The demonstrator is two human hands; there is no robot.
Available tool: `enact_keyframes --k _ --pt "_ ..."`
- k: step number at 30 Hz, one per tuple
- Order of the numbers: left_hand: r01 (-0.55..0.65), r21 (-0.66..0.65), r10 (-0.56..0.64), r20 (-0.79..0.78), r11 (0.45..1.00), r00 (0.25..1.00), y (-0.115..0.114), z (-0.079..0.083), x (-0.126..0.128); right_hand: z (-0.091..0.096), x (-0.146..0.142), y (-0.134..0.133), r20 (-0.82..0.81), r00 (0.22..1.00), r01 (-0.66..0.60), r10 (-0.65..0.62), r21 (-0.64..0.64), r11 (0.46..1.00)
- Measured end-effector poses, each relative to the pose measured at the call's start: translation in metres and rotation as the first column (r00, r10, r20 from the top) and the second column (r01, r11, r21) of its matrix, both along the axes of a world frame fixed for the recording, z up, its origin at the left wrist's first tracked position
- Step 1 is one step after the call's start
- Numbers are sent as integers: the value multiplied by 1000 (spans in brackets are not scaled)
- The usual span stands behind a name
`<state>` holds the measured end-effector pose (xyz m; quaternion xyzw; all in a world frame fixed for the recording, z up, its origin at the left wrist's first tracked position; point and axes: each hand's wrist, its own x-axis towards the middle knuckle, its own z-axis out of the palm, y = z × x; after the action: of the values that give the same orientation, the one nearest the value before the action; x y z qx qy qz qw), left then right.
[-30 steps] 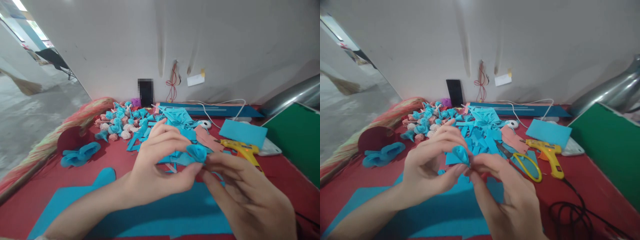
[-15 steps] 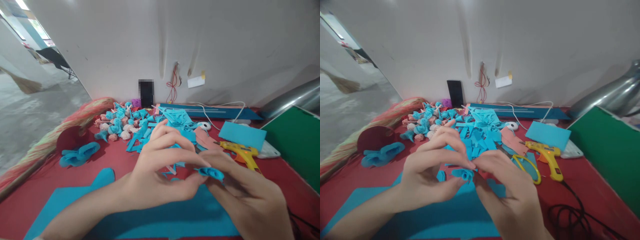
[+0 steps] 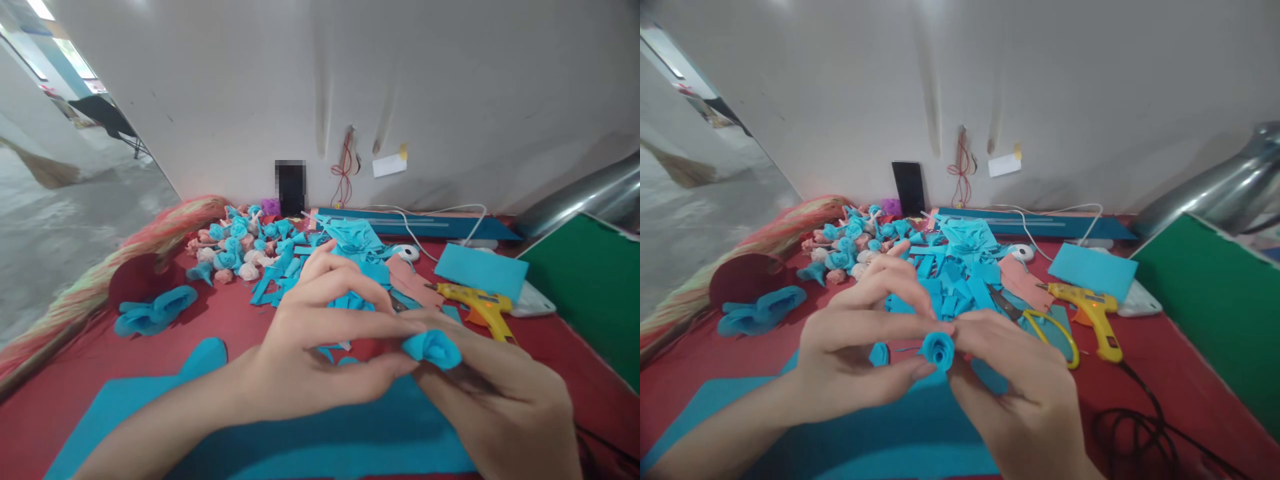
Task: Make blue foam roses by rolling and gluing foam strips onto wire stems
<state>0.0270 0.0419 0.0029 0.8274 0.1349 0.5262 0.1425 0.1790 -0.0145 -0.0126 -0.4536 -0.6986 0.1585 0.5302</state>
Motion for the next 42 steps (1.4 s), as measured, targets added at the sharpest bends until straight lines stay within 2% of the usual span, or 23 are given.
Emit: enact_keyframes --k 4,9,14,20,28,33,39,42 --pt "-12 3 12 -9 1000 1000 1 -1 0 1 -2 2 -32 999 33 -32 23 999" --pt "4 4 -4 3 1000 1000 1 -2 1 0 2 -2 31 999 24 -24 11 1000" --pt "-21 -10 21 8 1000 1000 0 -4 2 -3 2 -4 35 996 79 -80 22 997" --pt "-33 -15 33 -2 999 999 -2 -4 3 -3 2 -5 33 997 63 -64 29 998" --pt "-55 -39 55 -2 998 999 -4 -5 4 -6 1 -4 75 990 114 -118 65 991" --pt "-22 -68 23 16 997 1000 -5 -4 5 -5 3 -5 88 988 120 -126 74 990" --pt "16 -86 -15 23 996 1000 -4 -4 6 -3 -2 -2 27 968 244 -249 115 963" --pt "28 -86 -27 11 996 1000 -3 -5 7 -1 -8 1 12 964 261 -265 126 957"
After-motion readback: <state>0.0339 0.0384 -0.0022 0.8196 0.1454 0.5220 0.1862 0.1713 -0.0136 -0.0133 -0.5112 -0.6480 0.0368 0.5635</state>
